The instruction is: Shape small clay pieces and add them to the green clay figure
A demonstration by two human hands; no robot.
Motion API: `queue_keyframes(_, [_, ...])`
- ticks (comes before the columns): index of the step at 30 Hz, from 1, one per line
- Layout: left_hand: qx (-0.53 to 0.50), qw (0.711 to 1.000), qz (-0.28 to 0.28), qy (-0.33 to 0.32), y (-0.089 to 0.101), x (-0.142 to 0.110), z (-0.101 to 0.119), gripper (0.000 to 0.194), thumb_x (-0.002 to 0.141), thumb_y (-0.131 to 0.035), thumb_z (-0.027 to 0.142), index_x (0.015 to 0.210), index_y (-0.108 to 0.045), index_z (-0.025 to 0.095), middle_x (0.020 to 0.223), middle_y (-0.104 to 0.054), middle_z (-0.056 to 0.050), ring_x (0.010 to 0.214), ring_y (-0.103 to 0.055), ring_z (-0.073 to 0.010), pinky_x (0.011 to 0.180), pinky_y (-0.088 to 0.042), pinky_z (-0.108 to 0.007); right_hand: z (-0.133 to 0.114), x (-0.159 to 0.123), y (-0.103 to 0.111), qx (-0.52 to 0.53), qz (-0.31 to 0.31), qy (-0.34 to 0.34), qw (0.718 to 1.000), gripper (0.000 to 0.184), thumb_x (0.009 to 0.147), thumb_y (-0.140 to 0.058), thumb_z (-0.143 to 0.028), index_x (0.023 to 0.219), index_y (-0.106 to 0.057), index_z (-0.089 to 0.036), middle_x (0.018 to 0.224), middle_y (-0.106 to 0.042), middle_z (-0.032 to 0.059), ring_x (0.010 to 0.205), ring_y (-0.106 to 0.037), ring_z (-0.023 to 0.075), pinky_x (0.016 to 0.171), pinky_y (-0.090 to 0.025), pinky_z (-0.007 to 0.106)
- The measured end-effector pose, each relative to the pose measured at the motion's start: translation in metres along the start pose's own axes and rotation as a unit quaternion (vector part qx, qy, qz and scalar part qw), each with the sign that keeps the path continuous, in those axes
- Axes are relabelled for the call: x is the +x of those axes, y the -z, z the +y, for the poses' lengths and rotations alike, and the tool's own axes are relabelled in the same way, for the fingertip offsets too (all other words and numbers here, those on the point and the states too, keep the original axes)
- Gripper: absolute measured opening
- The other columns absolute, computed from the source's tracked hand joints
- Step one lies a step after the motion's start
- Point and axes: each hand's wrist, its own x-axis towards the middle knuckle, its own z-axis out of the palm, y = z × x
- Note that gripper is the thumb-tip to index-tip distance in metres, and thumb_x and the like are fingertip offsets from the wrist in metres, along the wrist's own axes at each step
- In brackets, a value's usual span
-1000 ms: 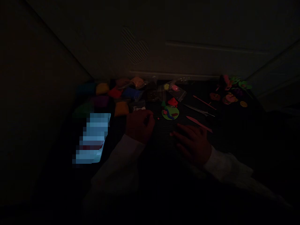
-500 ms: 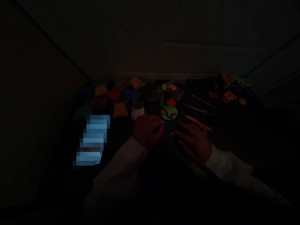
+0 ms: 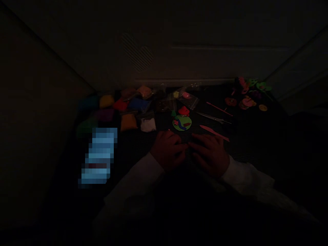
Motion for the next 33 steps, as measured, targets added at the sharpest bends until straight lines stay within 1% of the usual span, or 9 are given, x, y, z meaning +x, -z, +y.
queue_keyframes(6, [-0.013, 1.000, -0.003, -0.007, 0.001, 0.001, 0.001, 0.025, 0.075, -0.045, 0.031, 0.094, -0.062, 0.027, 0.077, -0.057, -0.002, 0.079, -0.045, -0.0184, 0.070, -0.032, -0.037, 0.008, 0.001, 0.004, 0.088, 0.062, -0.014, 0.994, 0.031, 0.078, -0.045, -0.026, 0.108, -0.052, -0.022, 0.117, -0.048, 0.0037, 0.109, -0.040, 0.0182, 0.089, -0.030, 0.039])
queue_keyframes(9, [-0.022, 1.000, 0.007, -0.003, 0.002, 0.001, 0.001, 0.026, 0.075, -0.045, 0.030, 0.094, -0.062, 0.026, 0.077, -0.057, -0.003, 0.078, -0.046, -0.0179, 0.072, -0.032, -0.037, 0.012, 0.001, 0.006, 0.106, 0.094, -0.034, 0.989, 0.027, 0.078, -0.044, -0.020, 0.102, -0.056, -0.018, 0.112, -0.051, 0.0057, 0.111, -0.039, 0.0182, 0.090, -0.032, 0.037])
queue_keyframes(12, [-0.026, 1.000, 0.011, -0.005, 0.002, 0.001, 0.001, 0.026, 0.076, -0.045, 0.029, 0.094, -0.062, 0.025, 0.078, -0.056, -0.003, 0.078, -0.045, -0.0177, 0.073, -0.032, -0.038, 0.015, 0.001, 0.006, 0.107, 0.106, -0.046, 0.988, 0.025, 0.078, -0.043, -0.019, 0.098, -0.058, -0.018, 0.109, -0.053, 0.0061, 0.107, -0.043, 0.0179, 0.086, -0.035, 0.037])
queue_keyframes(14, [-0.021, 1.000, 0.002, -0.011, 0.001, 0.001, 0.001, 0.027, 0.076, -0.044, 0.030, 0.098, -0.060, 0.025, 0.080, -0.056, -0.003, 0.079, -0.045, -0.0179, 0.073, -0.032, -0.038, 0.018, 0.000, 0.005, 0.098, 0.109, -0.050, 0.988, 0.024, 0.078, -0.043, -0.019, 0.097, -0.058, -0.019, 0.108, -0.053, 0.0057, 0.105, -0.045, 0.0179, 0.085, -0.035, 0.037])
queue_keyframes(18, [0.000, 1.000, -0.021, -0.017, -0.001, 0.001, 0.001, 0.030, 0.076, -0.044, 0.031, 0.102, -0.058, 0.027, 0.080, -0.055, -0.003, 0.080, -0.043, -0.0190, 0.071, -0.031, -0.038, 0.023, -0.004, 0.003, 0.057, 0.122, -0.030, 0.990, 0.027, 0.076, -0.045, -0.017, 0.099, -0.057, -0.017, 0.108, -0.054, 0.0062, 0.103, -0.046, 0.0184, 0.084, -0.035, 0.037])
queue_keyframes(21, [0.002, 1.000, -0.027, -0.012, -0.003, 0.002, 0.001, 0.030, 0.076, -0.044, 0.033, 0.103, -0.057, 0.029, 0.081, -0.055, -0.003, 0.080, -0.043, -0.0193, 0.071, -0.031, -0.039, 0.024, -0.009, 0.002, 0.004, 0.113, -0.033, 0.993, 0.029, 0.074, -0.047, -0.019, 0.102, -0.057, -0.019, 0.109, -0.054, 0.0052, 0.102, -0.046, 0.0195, 0.082, -0.034, 0.038])
queue_keyframes(23, [-0.005, 1.000, -0.024, -0.011, -0.003, 0.002, 0.001, 0.030, 0.076, -0.044, 0.033, 0.103, -0.057, 0.029, 0.081, -0.055, -0.003, 0.079, -0.044, -0.0189, 0.072, -0.031, -0.039, 0.023, -0.012, 0.002, -0.028, 0.093, -0.037, 0.995, 0.032, 0.074, -0.048, -0.022, 0.105, -0.055, -0.022, 0.112, -0.052, 0.0040, 0.103, -0.045, 0.0206, 0.081, -0.032, 0.040])
queue_keyframes(28, [-0.024, 1.000, 0.007, -0.003, -0.003, 0.002, 0.000, 0.026, 0.076, -0.045, 0.030, 0.097, -0.060, 0.026, 0.079, -0.055, -0.004, 0.078, -0.046, -0.0176, 0.072, -0.034, -0.037, 0.016, -0.013, 0.004, -0.086, 0.042, -0.046, 0.994, 0.035, 0.076, -0.046, -0.030, 0.111, -0.051, -0.028, 0.119, -0.047, 0.0018, 0.106, -0.041, 0.0223, 0.082, -0.028, 0.043])
queue_keyframes(33, [-0.025, 0.998, 0.051, 0.019, -0.003, 0.003, -0.002, 0.021, 0.076, -0.046, 0.024, 0.089, -0.062, 0.019, 0.076, -0.058, -0.004, 0.075, -0.048, -0.0163, 0.072, -0.037, -0.035, 0.013, -0.013, 0.005, -0.089, 0.061, -0.056, 0.992, 0.031, 0.077, -0.045, -0.030, 0.106, -0.055, -0.026, 0.118, -0.049, 0.0011, 0.105, -0.042, 0.0212, 0.083, -0.027, 0.041])
